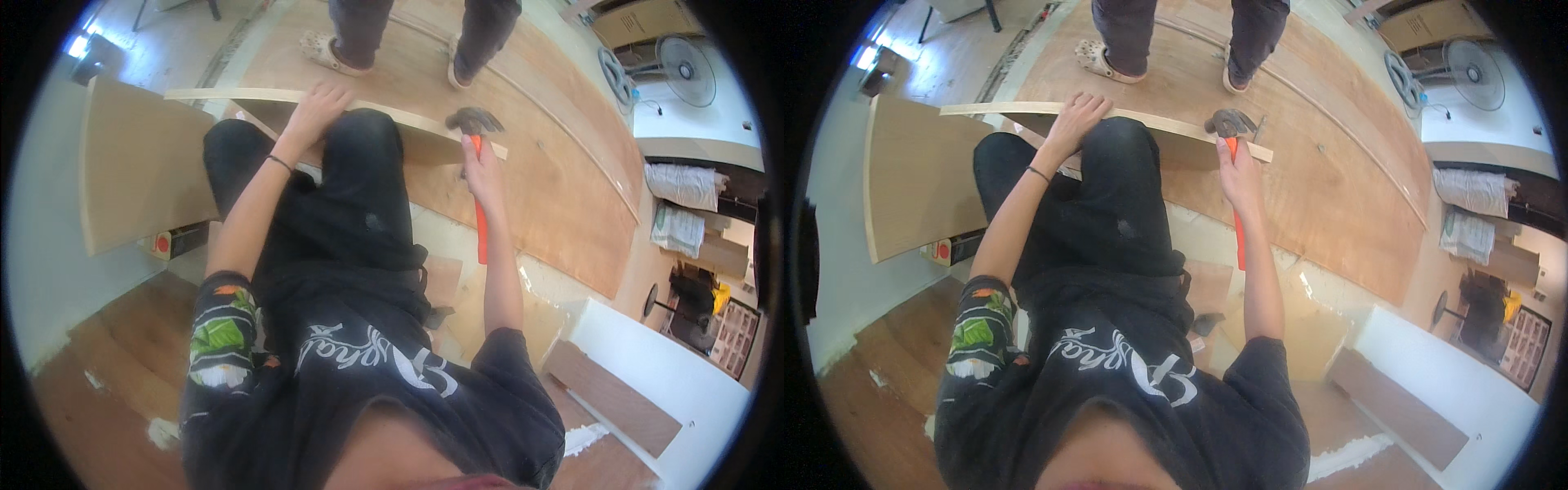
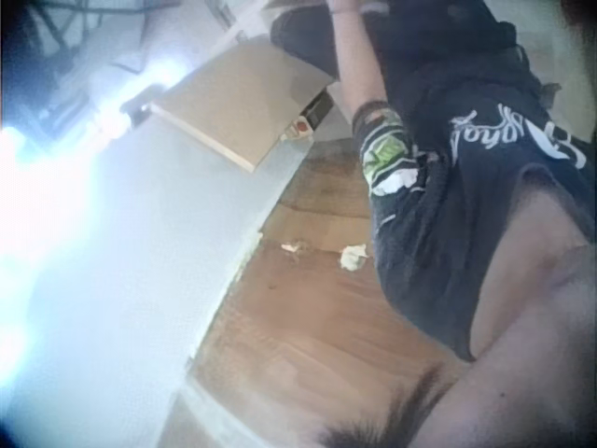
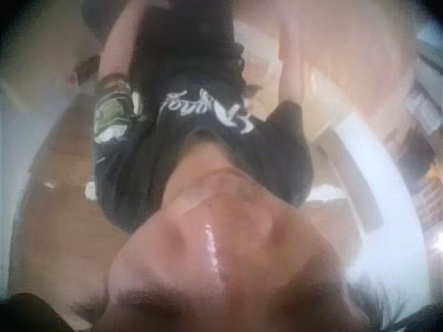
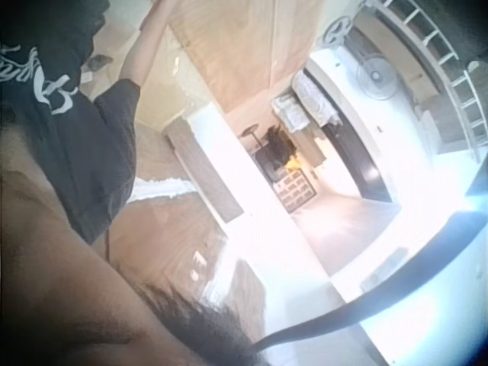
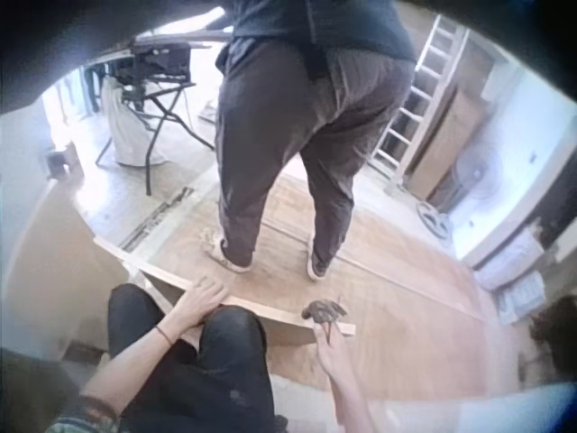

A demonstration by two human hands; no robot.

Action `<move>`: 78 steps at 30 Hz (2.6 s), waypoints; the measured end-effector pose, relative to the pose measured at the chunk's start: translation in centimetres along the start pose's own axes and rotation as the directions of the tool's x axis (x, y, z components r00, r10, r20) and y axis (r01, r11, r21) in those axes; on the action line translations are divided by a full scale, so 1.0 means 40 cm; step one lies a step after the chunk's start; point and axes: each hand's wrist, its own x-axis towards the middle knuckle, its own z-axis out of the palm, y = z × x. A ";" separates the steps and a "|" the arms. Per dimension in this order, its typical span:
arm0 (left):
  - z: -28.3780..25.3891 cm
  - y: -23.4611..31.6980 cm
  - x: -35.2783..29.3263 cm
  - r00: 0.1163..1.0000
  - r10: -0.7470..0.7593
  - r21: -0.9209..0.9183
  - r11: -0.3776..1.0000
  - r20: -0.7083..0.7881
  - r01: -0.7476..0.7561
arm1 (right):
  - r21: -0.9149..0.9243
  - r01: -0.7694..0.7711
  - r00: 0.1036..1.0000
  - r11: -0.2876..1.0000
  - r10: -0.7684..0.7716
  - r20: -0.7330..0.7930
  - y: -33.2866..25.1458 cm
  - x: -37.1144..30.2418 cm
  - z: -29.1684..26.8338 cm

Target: The person kneels on the floor and assembles a curved wooden structure by positioning thin wooden strips and securing them with a hammer. They repeatedly adjust the strips and tap them into place.

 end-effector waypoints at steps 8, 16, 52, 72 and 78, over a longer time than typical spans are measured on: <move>0.034 0.051 0.013 0.990 -0.129 0.117 0.984 -0.052 0.134 | 0.007 0.051 0.985 0.999 -0.049 -0.163 -0.037 -0.055 -0.020; 0.024 0.060 0.018 0.985 -0.168 -0.022 0.986 -0.028 0.167 | -0.120 -0.019 0.988 0.993 0.000 -0.154 -0.078 -0.068 -0.007; -0.004 0.025 -0.027 0.929 -0.323 0.121 0.930 -0.179 0.347 | -0.058 0.103 0.995 0.993 -0.104 -0.008 -0.116 -0.052 0.078; 0.031 -0.052 -0.032 0.887 -0.227 -0.311 0.945 -0.402 0.101 | -0.203 0.032 0.999 0.979 -0.034 -0.005 -0.203 -0.037 0.121; 0.028 -0.057 -0.030 0.857 -0.231 -0.326 0.942 -0.461 0.079 | -0.198 0.040 0.999 0.979 -0.040 0.006 -0.227 -0.040 0.133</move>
